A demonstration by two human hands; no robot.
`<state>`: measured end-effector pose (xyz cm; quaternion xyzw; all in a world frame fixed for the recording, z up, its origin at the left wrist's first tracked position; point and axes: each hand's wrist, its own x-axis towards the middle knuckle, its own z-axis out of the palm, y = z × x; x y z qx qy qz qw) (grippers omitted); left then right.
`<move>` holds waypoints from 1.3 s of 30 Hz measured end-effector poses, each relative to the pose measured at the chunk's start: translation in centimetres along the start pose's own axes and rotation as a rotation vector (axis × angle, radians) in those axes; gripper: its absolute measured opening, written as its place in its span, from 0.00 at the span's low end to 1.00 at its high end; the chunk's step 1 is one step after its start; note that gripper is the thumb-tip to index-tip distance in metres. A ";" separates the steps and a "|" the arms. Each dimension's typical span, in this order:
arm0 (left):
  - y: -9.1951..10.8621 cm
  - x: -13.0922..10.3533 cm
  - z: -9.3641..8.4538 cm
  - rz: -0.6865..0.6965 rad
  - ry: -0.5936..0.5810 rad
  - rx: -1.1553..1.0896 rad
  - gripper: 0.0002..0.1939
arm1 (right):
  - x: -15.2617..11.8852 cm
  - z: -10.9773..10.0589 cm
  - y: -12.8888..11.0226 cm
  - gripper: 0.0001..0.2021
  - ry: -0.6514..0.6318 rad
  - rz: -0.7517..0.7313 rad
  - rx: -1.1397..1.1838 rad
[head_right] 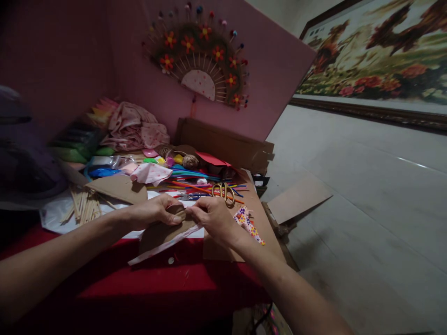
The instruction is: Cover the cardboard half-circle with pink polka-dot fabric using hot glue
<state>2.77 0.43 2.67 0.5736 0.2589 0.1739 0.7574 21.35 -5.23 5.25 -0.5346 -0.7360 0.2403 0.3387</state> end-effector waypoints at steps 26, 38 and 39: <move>0.2 0.5 -0.2 0.068 0.076 -0.098 0.15 | 0.1 -0.8 1.4 0.30 -0.045 0.318 0.537; 0.3 0.5 -0.6 0.093 0.138 -0.142 0.18 | -0.6 -0.4 0.7 0.21 0.019 0.291 0.523; 0.3 0.5 -0.6 0.090 0.142 -0.146 0.18 | -0.6 -0.3 0.7 0.21 0.024 0.284 0.504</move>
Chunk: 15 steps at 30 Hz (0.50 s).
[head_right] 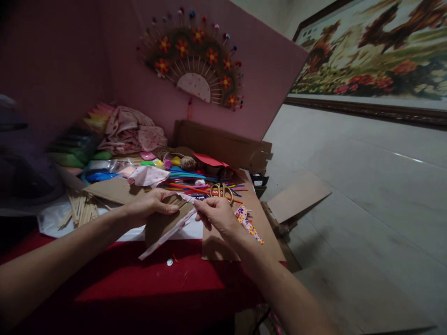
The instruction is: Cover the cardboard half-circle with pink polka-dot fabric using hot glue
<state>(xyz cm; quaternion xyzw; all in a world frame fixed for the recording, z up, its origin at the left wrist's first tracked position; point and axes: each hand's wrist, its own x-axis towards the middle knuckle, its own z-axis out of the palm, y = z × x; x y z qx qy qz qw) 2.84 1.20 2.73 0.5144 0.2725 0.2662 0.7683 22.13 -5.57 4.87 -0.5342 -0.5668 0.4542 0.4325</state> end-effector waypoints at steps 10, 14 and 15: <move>0.2 0.2 0.0 -0.019 0.019 -0.102 0.19 | 0.0 0.2 0.7 0.29 0.023 -0.016 0.172; 0.1 0.2 -0.3 -0.038 -0.018 -0.122 0.18 | 0.3 0.3 1.2 0.26 0.103 -0.046 0.260; 0.1 0.2 -0.4 -0.043 -0.030 -0.121 0.17 | 0.3 0.3 1.2 0.25 0.107 -0.061 0.272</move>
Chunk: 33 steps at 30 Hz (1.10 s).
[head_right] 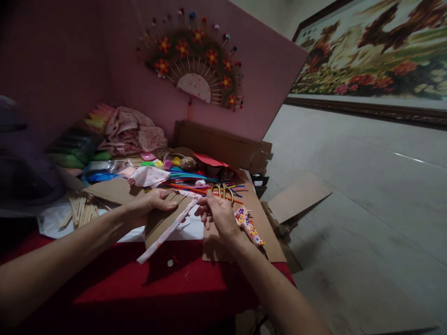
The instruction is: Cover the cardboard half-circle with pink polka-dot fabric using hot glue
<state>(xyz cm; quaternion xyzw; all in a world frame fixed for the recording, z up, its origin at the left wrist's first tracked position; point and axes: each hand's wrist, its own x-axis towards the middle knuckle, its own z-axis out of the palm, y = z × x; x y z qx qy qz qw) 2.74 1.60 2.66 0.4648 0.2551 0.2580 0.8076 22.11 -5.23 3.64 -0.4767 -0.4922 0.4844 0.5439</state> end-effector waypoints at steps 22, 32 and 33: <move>-0.3 -0.2 0.9 0.025 0.071 0.031 0.19 | 0.2 0.7 -0.7 0.22 -0.036 -0.009 -0.179; -0.2 -0.3 0.9 0.040 0.027 0.069 0.18 | 0.1 0.3 -0.9 0.27 -0.062 -0.008 -0.258; -0.2 -0.4 0.9 0.031 0.010 0.081 0.17 | 0.2 0.3 -1.0 0.28 -0.076 0.003 -0.263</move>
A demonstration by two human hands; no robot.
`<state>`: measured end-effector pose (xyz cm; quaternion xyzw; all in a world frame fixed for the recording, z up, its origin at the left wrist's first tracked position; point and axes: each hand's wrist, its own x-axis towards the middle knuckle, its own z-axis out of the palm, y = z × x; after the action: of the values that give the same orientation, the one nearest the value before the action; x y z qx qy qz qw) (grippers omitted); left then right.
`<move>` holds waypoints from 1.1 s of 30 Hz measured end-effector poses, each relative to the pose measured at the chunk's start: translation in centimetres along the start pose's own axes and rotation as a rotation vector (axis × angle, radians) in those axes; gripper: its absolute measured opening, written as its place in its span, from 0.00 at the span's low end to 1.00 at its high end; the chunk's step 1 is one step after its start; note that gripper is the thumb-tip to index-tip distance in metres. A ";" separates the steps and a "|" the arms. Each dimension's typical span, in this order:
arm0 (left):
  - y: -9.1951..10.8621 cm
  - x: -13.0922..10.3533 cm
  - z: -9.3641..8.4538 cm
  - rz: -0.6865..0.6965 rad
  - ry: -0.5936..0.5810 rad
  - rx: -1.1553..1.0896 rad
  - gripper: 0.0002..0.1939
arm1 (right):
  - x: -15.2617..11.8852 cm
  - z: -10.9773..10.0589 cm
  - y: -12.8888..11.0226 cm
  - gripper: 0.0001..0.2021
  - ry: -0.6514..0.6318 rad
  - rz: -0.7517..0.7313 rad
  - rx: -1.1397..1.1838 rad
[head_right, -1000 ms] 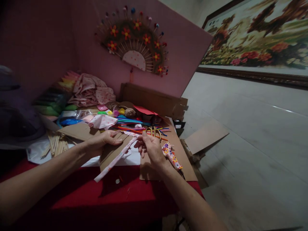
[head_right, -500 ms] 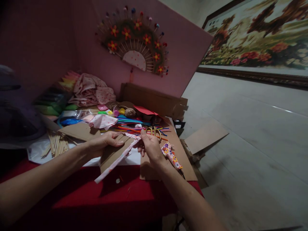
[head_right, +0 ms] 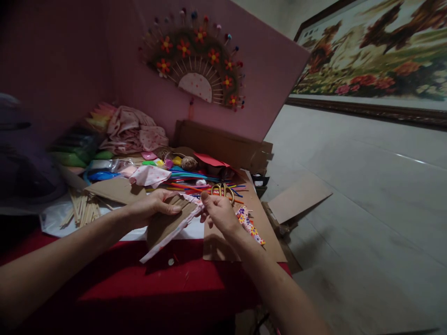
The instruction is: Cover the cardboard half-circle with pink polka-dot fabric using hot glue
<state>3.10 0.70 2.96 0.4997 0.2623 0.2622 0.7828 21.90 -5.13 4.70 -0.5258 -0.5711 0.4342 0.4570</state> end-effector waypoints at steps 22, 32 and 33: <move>1.4 0.5 -1.9 0.417 0.141 -0.140 0.15 | 0.7 -1.1 -0.4 0.16 0.234 -0.229 0.363; 0.1 -0.2 3.5 0.655 0.213 -0.124 0.18 | 0.3 6.7 0.6 0.10 0.402 -0.176 0.627; 0.2 -0.3 3.6 0.655 0.244 -0.128 0.19 | 0.2 7.4 0.9 0.10 0.385 -0.166 0.658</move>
<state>5.28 -1.76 4.55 0.4720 0.1628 0.5730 0.6499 14.86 -4.97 2.34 -0.3752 -0.3458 0.4489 0.7336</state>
